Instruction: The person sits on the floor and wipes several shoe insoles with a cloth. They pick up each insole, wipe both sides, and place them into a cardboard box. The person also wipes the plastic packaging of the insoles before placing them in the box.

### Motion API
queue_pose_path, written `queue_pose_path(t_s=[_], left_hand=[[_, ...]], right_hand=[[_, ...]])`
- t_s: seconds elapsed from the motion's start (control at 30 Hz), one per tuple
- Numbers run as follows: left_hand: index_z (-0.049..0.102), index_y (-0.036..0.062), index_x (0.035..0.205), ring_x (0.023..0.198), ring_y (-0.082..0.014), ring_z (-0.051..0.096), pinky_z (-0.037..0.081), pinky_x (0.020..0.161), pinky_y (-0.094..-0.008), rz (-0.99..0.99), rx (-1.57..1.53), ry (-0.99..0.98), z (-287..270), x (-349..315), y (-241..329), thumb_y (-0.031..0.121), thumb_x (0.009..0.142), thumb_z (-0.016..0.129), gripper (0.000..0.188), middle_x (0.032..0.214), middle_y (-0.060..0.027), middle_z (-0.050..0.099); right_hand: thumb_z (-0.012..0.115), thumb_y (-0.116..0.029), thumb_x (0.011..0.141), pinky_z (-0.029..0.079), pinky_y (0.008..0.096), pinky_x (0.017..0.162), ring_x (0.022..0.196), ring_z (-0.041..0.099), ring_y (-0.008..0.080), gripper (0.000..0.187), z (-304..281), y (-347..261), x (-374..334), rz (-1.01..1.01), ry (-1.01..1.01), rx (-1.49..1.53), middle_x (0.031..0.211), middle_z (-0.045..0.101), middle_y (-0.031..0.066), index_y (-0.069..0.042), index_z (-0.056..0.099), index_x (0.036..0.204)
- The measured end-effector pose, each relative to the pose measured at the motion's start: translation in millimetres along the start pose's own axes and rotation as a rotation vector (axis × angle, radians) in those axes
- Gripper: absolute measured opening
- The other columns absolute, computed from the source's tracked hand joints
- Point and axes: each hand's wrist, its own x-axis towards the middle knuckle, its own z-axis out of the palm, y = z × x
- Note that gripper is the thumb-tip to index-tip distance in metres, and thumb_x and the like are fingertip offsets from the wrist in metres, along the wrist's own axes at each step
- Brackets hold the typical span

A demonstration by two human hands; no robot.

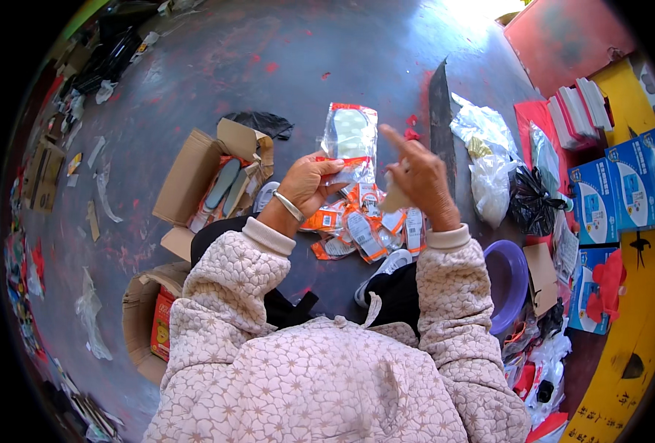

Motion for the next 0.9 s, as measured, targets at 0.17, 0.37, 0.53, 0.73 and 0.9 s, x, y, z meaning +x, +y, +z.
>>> queue_pose_path(t_s=[0.17,0.37,0.53,0.73,0.9], left_hand=[[0.047,-0.0040,0.107,0.089,-0.0220,0.060,0.053,0.073,-0.0304,-0.048,0.145,-0.022,-4,-3,2,0.012,0.086,0.049,0.026,0.102,-0.0164,0.057],[0.050,-0.0027,0.110,0.096,-0.0267,0.058,0.052,0.073,-0.0317,-0.234,0.107,-0.224,-5,-8,38,0.041,0.089,0.041,0.049,0.109,-0.0200,0.055],[0.050,0.0032,0.112,0.104,-0.0161,0.050,0.042,0.086,-0.0308,0.280,0.256,0.097,-4,-7,35,0.032,0.081,0.059,0.043,0.110,-0.0089,0.054],[0.042,0.0054,0.119,0.104,-0.0161,0.049,0.038,0.091,-0.0325,0.100,0.073,-0.360,2,0,15,0.016,0.079,0.063,0.047,0.111,-0.0062,0.051],[0.039,0.0039,0.121,0.102,-0.0207,0.053,0.043,0.089,-0.0338,-0.025,0.004,-0.373,4,-1,-2,0.000,0.082,0.053,0.042,0.111,-0.0096,0.052]], right_hand=[[0.059,-0.005,0.074,0.043,0.0320,0.053,0.053,0.049,0.0203,0.027,11,-13,-1,-0.134,-0.067,0.028,0.063,0.044,0.0071,-0.015,0.065,0.098],[0.058,-0.015,0.077,0.044,0.0270,0.054,0.058,0.056,0.0166,0.014,7,10,4,0.181,-0.049,0.400,0.070,0.057,0.0048,-0.007,0.066,0.085],[0.055,-0.017,0.082,0.046,0.0228,0.058,0.065,0.057,0.0090,0.025,4,12,6,0.597,-0.225,1.079,0.078,0.061,0.0063,0.005,0.061,0.091],[0.054,-0.018,0.084,0.047,0.0245,0.057,0.067,0.058,0.0121,0.028,12,4,5,0.711,-0.448,1.270,0.082,0.062,0.0094,0.007,0.059,0.095],[0.055,-0.021,0.083,0.047,0.0253,0.057,0.067,0.059,0.0141,0.030,23,9,1,0.775,-0.454,1.165,0.080,0.061,0.0108,0.007,0.059,0.094]])
